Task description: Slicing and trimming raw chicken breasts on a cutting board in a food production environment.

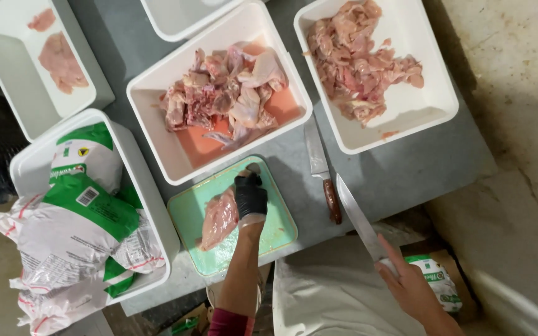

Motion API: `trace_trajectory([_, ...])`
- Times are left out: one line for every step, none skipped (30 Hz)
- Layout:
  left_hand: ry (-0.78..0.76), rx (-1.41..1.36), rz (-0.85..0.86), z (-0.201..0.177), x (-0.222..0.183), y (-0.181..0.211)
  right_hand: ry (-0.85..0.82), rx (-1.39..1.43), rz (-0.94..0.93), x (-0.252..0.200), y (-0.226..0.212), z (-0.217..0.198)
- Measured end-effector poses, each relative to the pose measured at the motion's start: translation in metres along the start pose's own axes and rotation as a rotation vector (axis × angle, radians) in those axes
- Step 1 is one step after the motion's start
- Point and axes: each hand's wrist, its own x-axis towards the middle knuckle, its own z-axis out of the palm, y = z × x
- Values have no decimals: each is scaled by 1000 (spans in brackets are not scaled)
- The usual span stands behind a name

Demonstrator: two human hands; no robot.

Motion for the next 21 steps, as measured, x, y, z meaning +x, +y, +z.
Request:
trace_trajectory([-83, 431, 30, 5, -4, 38, -28, -3, 42, 0, 0, -1])
trace_trajectory([-158, 862, 65, 10, -8, 75, -56, -5, 84, 1, 1, -2])
trace_trajectory([-167, 861, 77, 24, -8, 94, -45, 4, 82, 2, 3, -4])
trace_trajectory([-214, 822, 136, 37, -8, 111, -45, 21, 96, 4, 6, -4])
trace_trajectory([-256, 782, 181, 48, -15, 127, -54, 29, 118, 2, 10, -4])
trace_trajectory([-260, 780, 179, 76, -8, 158, -52, 30, 122, 5, 12, -1])
trace_trajectory([-347, 806, 441, 100, -7, 188, -29, 42, 72, 4, 15, 1])
trace_trajectory([-435, 823, 703, 122, -4, 218, -5, 53, 21, 4, 18, 4])
trace_trajectory([-429, 827, 687, 141, -1, 224, -18, 45, 27, 1, 15, 5])
trace_trajectory([-521, 607, 651, 159, 3, 230, -22, 17, 39, -3, 11, 5])
trace_trajectory([-603, 384, 620, 180, 11, 238, -21, -11, 44, -3, 6, 5])
trace_trajectory([-594, 387, 616, 177, 14, 237, -28, -17, 43, -2, 8, 9])
trace_trajectory([-566, 532, 666, 176, 17, 236, -45, -57, 26, 0, 10, 10])
trace_trajectory([-537, 679, 712, 175, 20, 235, -61, -96, 9, 1, 12, 11])
trace_trajectory([-532, 682, 711, 149, 22, 233, -65, -99, 6, 2, 11, 11])
trace_trajectory([-472, 748, 690, 123, 22, 230, -78, -105, 9, 3, 11, 10])
trace_trajectory([-421, 820, 668, 96, 22, 227, -94, -100, 16, 2, 12, 13])
trace_trajectory([-426, 828, 666, 58, 19, 210, -100, -93, 17, 0, 2, 10])
trace_trajectory([-350, 995, 511, 19, 18, 193, -138, -142, 47, -2, -9, 9])
trace_trajectory([-271, 1156, 352, -21, 19, 177, -176, -191, 77, -3, -19, 8])
trace_trajectory([-279, 1164, 349, -42, 9, 168, -182, -183, 82, 0, -17, 10])
